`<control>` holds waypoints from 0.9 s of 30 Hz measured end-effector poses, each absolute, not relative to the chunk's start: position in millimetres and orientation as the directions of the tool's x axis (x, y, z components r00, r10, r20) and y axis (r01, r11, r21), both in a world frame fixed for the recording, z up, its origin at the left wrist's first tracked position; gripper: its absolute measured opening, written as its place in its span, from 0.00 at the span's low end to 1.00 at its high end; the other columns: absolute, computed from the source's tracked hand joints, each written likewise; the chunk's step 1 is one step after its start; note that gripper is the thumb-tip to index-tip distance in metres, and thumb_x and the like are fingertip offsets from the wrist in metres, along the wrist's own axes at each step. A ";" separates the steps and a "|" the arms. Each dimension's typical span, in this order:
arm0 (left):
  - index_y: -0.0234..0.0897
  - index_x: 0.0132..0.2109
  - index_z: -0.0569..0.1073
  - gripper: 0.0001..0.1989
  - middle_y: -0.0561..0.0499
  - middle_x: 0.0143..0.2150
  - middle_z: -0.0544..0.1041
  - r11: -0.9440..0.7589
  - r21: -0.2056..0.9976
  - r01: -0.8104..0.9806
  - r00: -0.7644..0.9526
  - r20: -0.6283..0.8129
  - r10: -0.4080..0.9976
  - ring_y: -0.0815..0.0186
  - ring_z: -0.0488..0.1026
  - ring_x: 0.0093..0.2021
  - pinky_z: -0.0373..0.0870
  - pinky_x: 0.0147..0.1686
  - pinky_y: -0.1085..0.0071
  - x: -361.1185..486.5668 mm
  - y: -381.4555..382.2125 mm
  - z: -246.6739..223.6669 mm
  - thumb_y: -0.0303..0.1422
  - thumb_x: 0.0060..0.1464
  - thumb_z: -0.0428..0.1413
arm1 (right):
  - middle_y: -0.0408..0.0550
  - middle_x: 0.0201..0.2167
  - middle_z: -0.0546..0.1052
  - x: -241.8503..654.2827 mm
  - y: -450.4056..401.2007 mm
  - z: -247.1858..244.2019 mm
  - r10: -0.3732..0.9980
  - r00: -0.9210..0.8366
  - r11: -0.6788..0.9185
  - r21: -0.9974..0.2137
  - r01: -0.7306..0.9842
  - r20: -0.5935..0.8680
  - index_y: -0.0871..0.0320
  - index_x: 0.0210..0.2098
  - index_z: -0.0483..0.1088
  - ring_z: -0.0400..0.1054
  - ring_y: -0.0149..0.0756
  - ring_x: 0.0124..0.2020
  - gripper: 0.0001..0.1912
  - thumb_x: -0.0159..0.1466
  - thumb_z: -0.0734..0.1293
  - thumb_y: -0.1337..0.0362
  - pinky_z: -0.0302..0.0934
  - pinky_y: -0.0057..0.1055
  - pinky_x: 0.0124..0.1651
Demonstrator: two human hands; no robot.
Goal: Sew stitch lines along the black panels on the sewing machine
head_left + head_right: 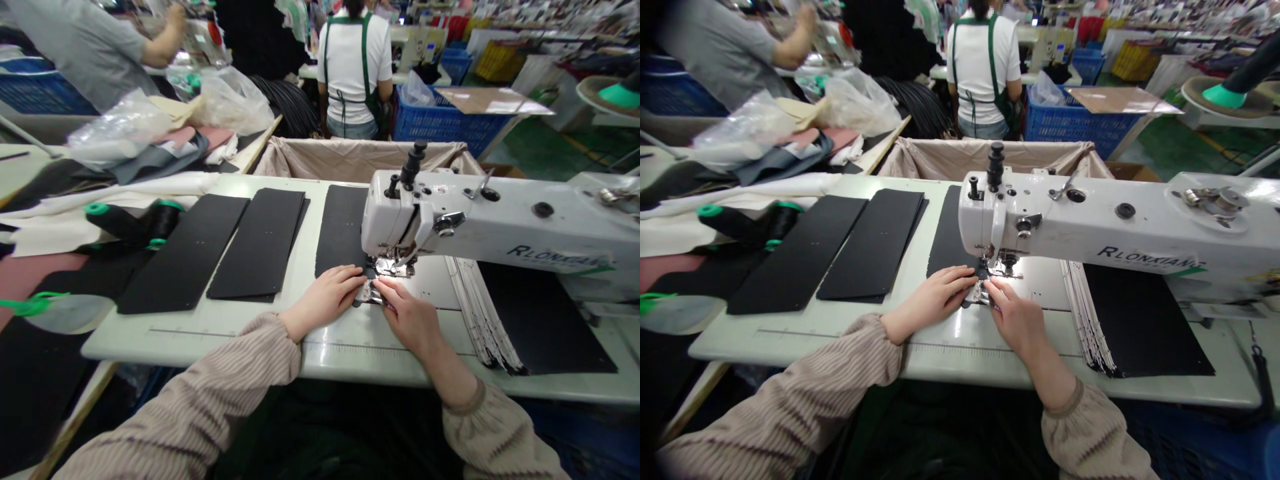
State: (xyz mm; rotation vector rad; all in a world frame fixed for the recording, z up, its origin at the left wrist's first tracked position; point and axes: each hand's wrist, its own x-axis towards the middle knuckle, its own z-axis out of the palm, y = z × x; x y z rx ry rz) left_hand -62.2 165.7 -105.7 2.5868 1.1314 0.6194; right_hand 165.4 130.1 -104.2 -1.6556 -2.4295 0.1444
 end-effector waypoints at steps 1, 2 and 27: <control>0.40 0.61 0.68 0.18 0.45 0.63 0.68 -0.665 0.387 0.639 0.605 0.282 0.745 0.58 0.63 0.65 0.62 0.64 0.55 -62.1 167.8 -106.0 0.30 0.66 0.49 | 0.38 0.64 0.66 165.5 130.2 -104.7 0.929 -0.353 0.368 -0.192 0.910 0.113 0.44 0.65 0.61 0.74 0.36 0.45 0.26 0.68 0.58 0.64 0.71 0.32 0.38; 0.39 0.61 0.68 0.18 0.45 0.64 0.67 -0.664 0.386 0.641 0.604 0.280 0.746 0.58 0.63 0.65 0.61 0.64 0.55 -62.1 170.0 -106.3 0.31 0.66 0.49 | 0.39 0.64 0.67 165.7 130.4 -105.3 0.929 -0.351 0.368 -0.194 0.909 0.118 0.44 0.65 0.61 0.74 0.36 0.44 0.26 0.68 0.58 0.64 0.70 0.32 0.37; 0.36 0.66 0.62 0.22 0.43 0.67 0.63 -0.636 0.320 0.703 0.582 0.255 0.772 0.59 0.58 0.68 0.56 0.67 0.56 -56.1 182.6 -112.9 0.34 0.67 0.46 | 0.41 0.64 0.67 165.1 131.3 -106.9 0.925 -0.357 0.377 -0.200 0.904 0.130 0.46 0.63 0.63 0.74 0.36 0.45 0.25 0.68 0.57 0.64 0.71 0.32 0.37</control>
